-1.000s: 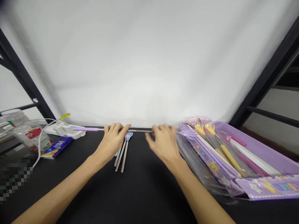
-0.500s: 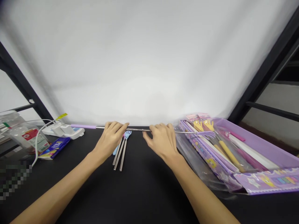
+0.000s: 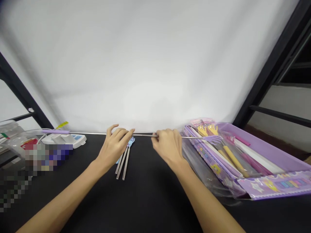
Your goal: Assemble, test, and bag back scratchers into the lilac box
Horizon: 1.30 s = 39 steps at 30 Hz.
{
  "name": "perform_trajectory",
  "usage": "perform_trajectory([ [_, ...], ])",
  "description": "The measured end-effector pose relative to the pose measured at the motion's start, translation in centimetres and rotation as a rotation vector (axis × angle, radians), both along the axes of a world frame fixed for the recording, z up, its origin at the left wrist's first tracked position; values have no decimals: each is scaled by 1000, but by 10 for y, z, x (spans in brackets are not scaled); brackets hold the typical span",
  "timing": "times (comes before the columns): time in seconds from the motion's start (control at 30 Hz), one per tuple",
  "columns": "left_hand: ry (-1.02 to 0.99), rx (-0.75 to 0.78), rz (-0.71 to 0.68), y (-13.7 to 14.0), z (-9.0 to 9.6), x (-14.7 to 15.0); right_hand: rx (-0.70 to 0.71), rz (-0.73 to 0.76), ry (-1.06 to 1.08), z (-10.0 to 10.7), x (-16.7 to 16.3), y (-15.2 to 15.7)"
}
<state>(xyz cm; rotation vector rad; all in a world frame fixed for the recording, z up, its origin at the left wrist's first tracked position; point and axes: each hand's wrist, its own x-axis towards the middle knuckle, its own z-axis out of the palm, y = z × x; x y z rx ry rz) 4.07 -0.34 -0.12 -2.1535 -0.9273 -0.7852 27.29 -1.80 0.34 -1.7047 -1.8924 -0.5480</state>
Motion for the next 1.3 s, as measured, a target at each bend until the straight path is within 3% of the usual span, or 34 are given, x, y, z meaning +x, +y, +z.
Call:
perform_trajectory([
  [0.1,-33,8,9,4,6,-16,-10,59,-27,1,8,1],
  [0.23,-123,19,73,19,10,-52,-12,-99,-85,4,43,8],
  [0.37,-143,8,113,25,6,-60,-12,-147,-53,3,63,14],
  [0.53,-152,24,130,23,5,-55,-145,-143,14,-3,66,19],
  [0.7,-134,69,43,21,3,-46,-146,-123,5,-1,61,18],
  [1.0,42,71,-157,2,-10,14,-231,-6,-17,-6,13,9],
  [1.1,69,23,-63,4,-3,-5,-247,-103,2,-3,33,12],
  [1.23,17,-31,189,15,9,-59,-237,-270,26,2,78,17],
  [1.3,20,-103,231,19,11,-77,-239,-318,22,3,91,19],
])
